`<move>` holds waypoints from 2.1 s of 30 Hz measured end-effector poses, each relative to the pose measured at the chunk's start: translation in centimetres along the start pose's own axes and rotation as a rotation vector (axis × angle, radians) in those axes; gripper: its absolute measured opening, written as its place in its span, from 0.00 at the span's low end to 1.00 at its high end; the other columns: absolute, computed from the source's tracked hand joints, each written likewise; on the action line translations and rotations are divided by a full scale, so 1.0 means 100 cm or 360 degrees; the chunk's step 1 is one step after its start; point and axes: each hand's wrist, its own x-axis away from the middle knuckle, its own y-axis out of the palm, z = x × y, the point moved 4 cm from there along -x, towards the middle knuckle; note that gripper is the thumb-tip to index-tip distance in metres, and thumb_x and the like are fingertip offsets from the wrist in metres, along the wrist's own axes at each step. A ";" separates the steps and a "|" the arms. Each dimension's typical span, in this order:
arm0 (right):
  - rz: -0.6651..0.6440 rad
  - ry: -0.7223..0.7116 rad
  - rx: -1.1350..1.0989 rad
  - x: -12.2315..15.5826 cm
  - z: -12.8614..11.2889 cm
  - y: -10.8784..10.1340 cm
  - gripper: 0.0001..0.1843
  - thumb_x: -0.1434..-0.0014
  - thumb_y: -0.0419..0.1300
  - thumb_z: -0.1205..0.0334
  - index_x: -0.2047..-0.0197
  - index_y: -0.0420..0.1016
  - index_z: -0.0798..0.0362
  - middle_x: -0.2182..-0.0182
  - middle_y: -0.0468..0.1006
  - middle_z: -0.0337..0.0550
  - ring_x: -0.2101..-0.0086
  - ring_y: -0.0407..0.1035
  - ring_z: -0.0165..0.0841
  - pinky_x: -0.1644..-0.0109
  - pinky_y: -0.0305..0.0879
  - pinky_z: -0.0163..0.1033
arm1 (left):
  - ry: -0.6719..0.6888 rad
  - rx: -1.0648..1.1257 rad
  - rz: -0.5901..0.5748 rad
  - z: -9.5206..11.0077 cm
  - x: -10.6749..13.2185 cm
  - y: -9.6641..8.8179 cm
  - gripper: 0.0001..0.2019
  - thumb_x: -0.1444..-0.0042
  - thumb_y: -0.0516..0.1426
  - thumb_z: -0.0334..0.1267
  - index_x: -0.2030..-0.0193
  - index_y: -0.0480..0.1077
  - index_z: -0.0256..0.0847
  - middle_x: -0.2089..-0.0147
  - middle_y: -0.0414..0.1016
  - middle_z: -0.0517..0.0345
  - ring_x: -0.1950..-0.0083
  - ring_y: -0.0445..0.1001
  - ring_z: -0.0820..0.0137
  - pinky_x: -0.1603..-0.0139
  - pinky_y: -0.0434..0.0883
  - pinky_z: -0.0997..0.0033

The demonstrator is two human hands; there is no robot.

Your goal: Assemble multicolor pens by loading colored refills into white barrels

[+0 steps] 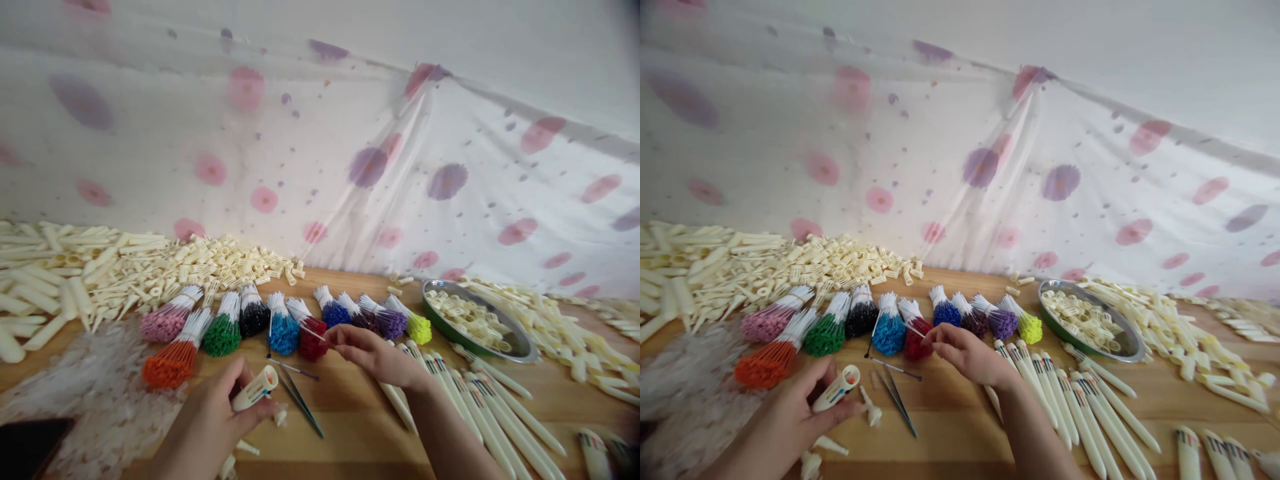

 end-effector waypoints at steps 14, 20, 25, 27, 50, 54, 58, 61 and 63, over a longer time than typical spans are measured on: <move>-0.0268 0.0111 -0.0528 0.042 -0.060 0.014 0.06 0.46 0.57 0.65 0.73 0.72 0.57 0.75 0.79 0.44 0.75 0.72 0.27 0.71 0.65 0.31 | 0.0475 0.0140 -0.0203 0.021 0.022 -0.010 0.07 0.43 0.50 0.41 0.57 0.64 0.49 0.56 0.77 0.59 0.59 0.75 0.67 0.59 0.69 0.74; -0.0124 0.0170 -0.0764 0.038 -0.058 0.010 0.06 0.56 0.55 0.69 0.78 0.73 0.58 0.80 0.77 0.42 0.81 0.70 0.26 0.78 0.62 0.28 | 0.0351 0.0130 -0.0201 0.016 0.017 -0.012 0.07 0.43 0.50 0.42 0.62 0.66 0.46 0.61 0.77 0.59 0.58 0.75 0.67 0.59 0.67 0.74; -0.0024 0.0191 -0.0856 0.032 -0.055 0.010 0.06 0.56 0.55 0.69 0.80 0.72 0.58 0.82 0.77 0.41 0.83 0.69 0.26 0.78 0.63 0.29 | 0.0300 0.0024 -0.0377 0.013 0.013 -0.011 0.09 0.41 0.49 0.43 0.62 0.65 0.44 0.62 0.77 0.57 0.59 0.75 0.67 0.60 0.67 0.73; 0.0027 0.0197 -0.0910 0.030 -0.054 0.010 0.06 0.56 0.56 0.68 0.81 0.71 0.57 0.82 0.76 0.41 0.83 0.69 0.26 0.78 0.63 0.29 | 0.0286 -0.0011 -0.0435 0.011 0.012 -0.011 0.09 0.41 0.48 0.43 0.61 0.65 0.44 0.62 0.77 0.56 0.59 0.75 0.66 0.61 0.68 0.73; -0.0010 0.0307 -0.1110 0.010 -0.040 0.040 0.04 0.61 0.53 0.67 0.84 0.65 0.56 0.84 0.74 0.39 0.85 0.65 0.24 0.80 0.60 0.28 | 0.0395 0.0015 -0.0255 0.017 0.013 -0.015 0.11 0.46 0.52 0.42 0.63 0.75 0.45 0.65 0.80 0.54 0.64 0.77 0.65 0.65 0.71 0.73; -0.0029 0.0314 -0.1127 0.009 -0.040 0.043 0.04 0.61 0.53 0.67 0.84 0.65 0.56 0.84 0.74 0.39 0.85 0.65 0.24 0.81 0.60 0.28 | 0.0417 -0.0034 -0.0301 0.017 0.012 -0.013 0.12 0.44 0.50 0.43 0.63 0.74 0.45 0.66 0.80 0.55 0.65 0.77 0.66 0.66 0.70 0.73; -0.0048 0.0317 -0.1151 0.009 -0.040 0.045 0.04 0.61 0.53 0.67 0.84 0.65 0.56 0.85 0.74 0.39 0.85 0.66 0.24 0.81 0.62 0.27 | 0.0435 -0.0076 -0.0294 0.017 0.012 -0.012 0.12 0.43 0.50 0.43 0.63 0.73 0.44 0.64 0.80 0.54 0.64 0.77 0.66 0.65 0.70 0.74; -0.0055 0.0327 -0.1163 0.009 -0.039 0.047 0.04 0.61 0.53 0.68 0.84 0.66 0.56 0.84 0.74 0.39 0.85 0.65 0.24 0.81 0.63 0.27 | 0.0436 -0.0106 -0.0312 0.018 0.012 -0.011 0.13 0.43 0.49 0.44 0.64 0.73 0.43 0.65 0.79 0.53 0.64 0.76 0.65 0.65 0.70 0.73; -0.0055 0.0338 -0.1167 0.008 -0.039 0.050 0.04 0.61 0.54 0.68 0.83 0.66 0.56 0.85 0.74 0.39 0.85 0.65 0.24 0.81 0.63 0.27 | 0.0440 -0.0117 -0.0344 0.019 0.012 -0.011 0.13 0.43 0.49 0.44 0.65 0.72 0.43 0.66 0.79 0.54 0.65 0.76 0.65 0.66 0.69 0.73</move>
